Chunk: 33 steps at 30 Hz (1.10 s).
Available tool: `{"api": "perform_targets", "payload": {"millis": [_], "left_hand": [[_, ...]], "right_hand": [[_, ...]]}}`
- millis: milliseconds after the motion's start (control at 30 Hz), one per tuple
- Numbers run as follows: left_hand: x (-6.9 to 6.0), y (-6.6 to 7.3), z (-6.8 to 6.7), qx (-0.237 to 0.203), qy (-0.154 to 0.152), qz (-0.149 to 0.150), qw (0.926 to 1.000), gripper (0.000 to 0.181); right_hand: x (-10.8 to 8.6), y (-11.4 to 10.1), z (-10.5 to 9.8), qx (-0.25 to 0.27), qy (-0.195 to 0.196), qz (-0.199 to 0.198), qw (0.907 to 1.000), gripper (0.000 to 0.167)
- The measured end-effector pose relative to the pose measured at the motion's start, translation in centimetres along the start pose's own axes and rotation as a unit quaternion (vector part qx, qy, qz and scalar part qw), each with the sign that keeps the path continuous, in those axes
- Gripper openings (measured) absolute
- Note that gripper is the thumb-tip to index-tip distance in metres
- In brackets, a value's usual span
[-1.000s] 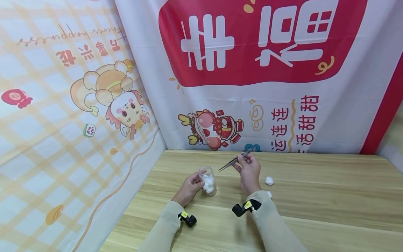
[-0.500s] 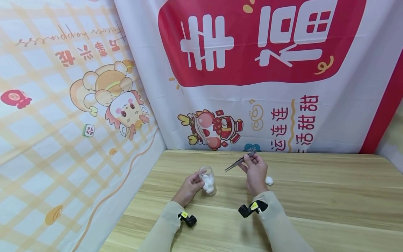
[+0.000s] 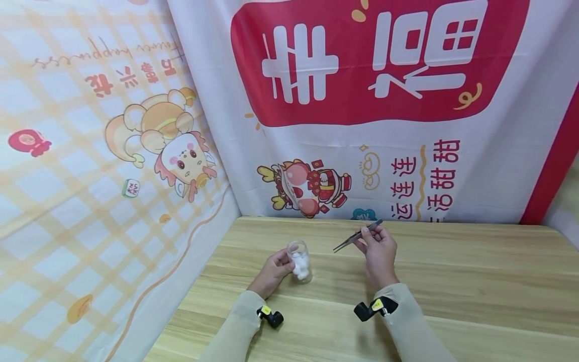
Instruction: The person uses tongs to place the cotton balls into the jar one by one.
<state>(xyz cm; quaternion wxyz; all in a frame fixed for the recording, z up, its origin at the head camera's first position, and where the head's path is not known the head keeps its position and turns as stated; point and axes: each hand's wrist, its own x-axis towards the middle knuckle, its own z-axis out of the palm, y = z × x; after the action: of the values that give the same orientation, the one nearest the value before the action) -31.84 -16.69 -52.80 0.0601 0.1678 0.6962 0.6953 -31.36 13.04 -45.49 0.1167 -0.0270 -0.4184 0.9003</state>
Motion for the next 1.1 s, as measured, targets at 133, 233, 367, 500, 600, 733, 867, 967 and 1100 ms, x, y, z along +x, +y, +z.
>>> {"api": "perform_targets", "payload": {"millis": [133,233,367,500,600,733,867,967,1100], "left_hand": [[-0.1,-0.1,0.3,0.002,0.0,0.003,1.0,0.057],[-0.1,-0.2,0.3,0.004,-0.002,0.001,1.0,0.057],[0.0,-0.5,0.1,0.007,-0.005,0.007,0.9999,0.056],[0.2,-0.5,0.0,0.018,-0.002,0.012,0.9998,0.055],[0.2,-0.5,-0.1,0.02,-0.001,0.009,0.9998,0.056],[0.2,-0.5,-0.2,0.014,-0.001,0.007,0.9999,0.055],[0.2,-0.5,-0.2,0.004,-0.001,-0.001,1.0,0.056],[0.2,-0.4,-0.2,0.003,-0.002,-0.006,1.0,0.057],[0.1,-0.3,-0.1,0.007,-0.005,-0.007,0.9999,0.059]], "right_hand": [[-0.2,-0.3,-0.4,0.004,0.0,-0.008,1.0,0.02],[-0.3,-0.5,-0.5,0.001,-0.003,-0.014,0.9999,0.021],[-0.4,-0.7,-0.8,-0.006,-0.015,-0.024,0.9996,0.02],[-0.4,-1.0,-1.2,-0.025,-0.023,-0.033,0.9989,0.019],[-0.4,-1.3,-1.5,-0.05,-0.024,-0.032,0.9979,0.02],[-0.4,-1.6,-1.9,-0.08,-0.032,-0.033,0.9957,0.026],[-0.4,-1.8,-2.1,-0.12,-0.051,-0.053,0.99,0.029],[-0.3,-1.9,-2.5,-0.151,-0.071,-0.07,0.9835,0.03],[-0.1,-2.1,-3.1,-0.174,-0.077,-0.07,0.9792,0.033]]}}
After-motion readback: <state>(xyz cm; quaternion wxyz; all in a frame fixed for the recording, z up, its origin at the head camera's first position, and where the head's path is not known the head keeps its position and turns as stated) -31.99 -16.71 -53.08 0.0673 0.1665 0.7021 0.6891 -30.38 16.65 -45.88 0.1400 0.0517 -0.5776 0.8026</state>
